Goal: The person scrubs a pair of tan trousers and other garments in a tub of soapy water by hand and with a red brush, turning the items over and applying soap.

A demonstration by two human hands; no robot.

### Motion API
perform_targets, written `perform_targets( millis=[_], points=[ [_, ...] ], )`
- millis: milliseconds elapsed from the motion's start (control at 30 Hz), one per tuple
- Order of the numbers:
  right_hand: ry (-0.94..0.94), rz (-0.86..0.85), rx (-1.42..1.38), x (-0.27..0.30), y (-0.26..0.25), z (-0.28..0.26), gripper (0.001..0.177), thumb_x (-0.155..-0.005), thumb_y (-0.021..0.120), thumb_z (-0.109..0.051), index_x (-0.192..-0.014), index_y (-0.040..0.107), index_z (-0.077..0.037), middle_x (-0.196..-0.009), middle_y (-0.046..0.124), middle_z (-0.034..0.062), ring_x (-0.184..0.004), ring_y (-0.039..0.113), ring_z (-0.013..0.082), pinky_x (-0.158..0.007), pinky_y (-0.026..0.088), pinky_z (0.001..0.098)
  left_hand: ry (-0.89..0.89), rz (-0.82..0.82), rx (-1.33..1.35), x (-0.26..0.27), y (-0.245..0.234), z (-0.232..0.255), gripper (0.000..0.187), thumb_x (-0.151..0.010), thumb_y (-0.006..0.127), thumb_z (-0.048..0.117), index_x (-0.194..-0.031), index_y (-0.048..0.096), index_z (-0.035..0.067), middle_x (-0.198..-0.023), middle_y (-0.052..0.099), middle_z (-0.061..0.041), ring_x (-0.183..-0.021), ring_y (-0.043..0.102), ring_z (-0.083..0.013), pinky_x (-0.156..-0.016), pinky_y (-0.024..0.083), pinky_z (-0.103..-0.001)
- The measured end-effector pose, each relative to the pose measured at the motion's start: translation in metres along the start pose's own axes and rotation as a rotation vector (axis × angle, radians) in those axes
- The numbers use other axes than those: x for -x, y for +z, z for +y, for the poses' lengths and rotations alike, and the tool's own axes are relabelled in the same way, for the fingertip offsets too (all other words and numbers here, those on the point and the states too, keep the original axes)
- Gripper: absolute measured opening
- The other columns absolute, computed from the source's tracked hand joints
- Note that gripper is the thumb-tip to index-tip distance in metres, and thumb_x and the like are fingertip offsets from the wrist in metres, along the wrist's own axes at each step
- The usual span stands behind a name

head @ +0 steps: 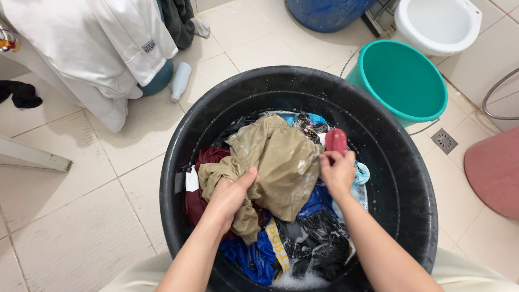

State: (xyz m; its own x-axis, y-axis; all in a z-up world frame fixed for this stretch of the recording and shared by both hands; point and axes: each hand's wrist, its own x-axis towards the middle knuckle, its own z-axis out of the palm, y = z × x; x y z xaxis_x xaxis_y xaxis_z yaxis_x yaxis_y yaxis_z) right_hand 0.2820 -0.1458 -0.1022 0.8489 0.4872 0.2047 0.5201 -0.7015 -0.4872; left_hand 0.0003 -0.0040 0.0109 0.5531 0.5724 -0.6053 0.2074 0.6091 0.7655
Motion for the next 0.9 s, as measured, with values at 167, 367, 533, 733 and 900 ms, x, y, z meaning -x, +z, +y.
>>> perform_targets(
  millis=[167,367,533,733,900],
  points=[
    [-0.254,0.268,-0.293,-0.03,-0.087,-0.013,0.016,-0.1,0.078,-0.02,-0.102,0.074,-0.005,-0.105,0.059,0.01,-0.094,0.06,0.0221,-0.083,0.05,0.0363,0.015,-0.063,0.269,0.023,-0.006,0.025,0.05,-0.091,0.067,0.034,-0.122,0.072,-0.006,-0.118,0.078,-0.014,-0.103,0.072,-0.0206,-0.088,0.055,-0.034],
    [-0.199,0.142,-0.488,-0.086,-0.111,-0.042,0.022,-0.101,0.074,-0.024,-0.106,0.074,-0.003,-0.096,0.064,0.0051,-0.083,0.062,0.0148,-0.068,0.054,0.0344,-0.004,0.028,0.646,0.015,-0.02,0.042,0.041,-0.091,0.066,0.021,-0.125,0.066,-0.002,-0.119,0.074,-0.015,-0.104,0.073,-0.0252,-0.091,0.059,-0.041],
    [-0.07,0.213,0.134,-0.012,-0.041,0.05,0.026,-0.095,0.075,-0.028,-0.097,0.075,-0.001,-0.09,0.066,0.0293,-0.082,0.066,0.0435,-0.073,0.054,0.0497,-0.048,0.21,0.654,-0.001,-0.021,0.026,0.039,-0.092,0.063,0.018,-0.125,0.065,-0.002,-0.12,0.074,-0.016,-0.106,0.073,-0.0278,-0.092,0.059,-0.045],
    [0.305,-0.018,-0.155,0.036,-0.007,0.04,0.033,-0.099,0.065,-0.025,-0.127,0.065,-0.007,-0.115,0.073,0.0215,-0.1,0.072,0.0337,-0.098,0.056,0.0411,-0.047,0.218,0.645,-0.002,-0.014,0.028,0.044,-0.095,0.064,0.026,-0.128,0.065,-0.003,-0.124,0.074,-0.015,-0.111,0.071,-0.026,-0.094,0.057,-0.042],
    [-0.173,-0.126,-0.787,0.026,-0.045,-0.118,0.076,-0.095,0.069,-0.013,-0.16,0.031,-0.005,-0.136,0.063,0.0111,-0.116,0.064,0.0179,-0.098,0.053,0.0327,-0.039,0.218,0.718,-0.005,-0.012,0.029,0.049,-0.096,0.057,0.035,-0.13,0.063,0.001,-0.127,0.072,-0.012,-0.112,0.071,-0.0232,-0.094,0.057,-0.04]
  ],
)
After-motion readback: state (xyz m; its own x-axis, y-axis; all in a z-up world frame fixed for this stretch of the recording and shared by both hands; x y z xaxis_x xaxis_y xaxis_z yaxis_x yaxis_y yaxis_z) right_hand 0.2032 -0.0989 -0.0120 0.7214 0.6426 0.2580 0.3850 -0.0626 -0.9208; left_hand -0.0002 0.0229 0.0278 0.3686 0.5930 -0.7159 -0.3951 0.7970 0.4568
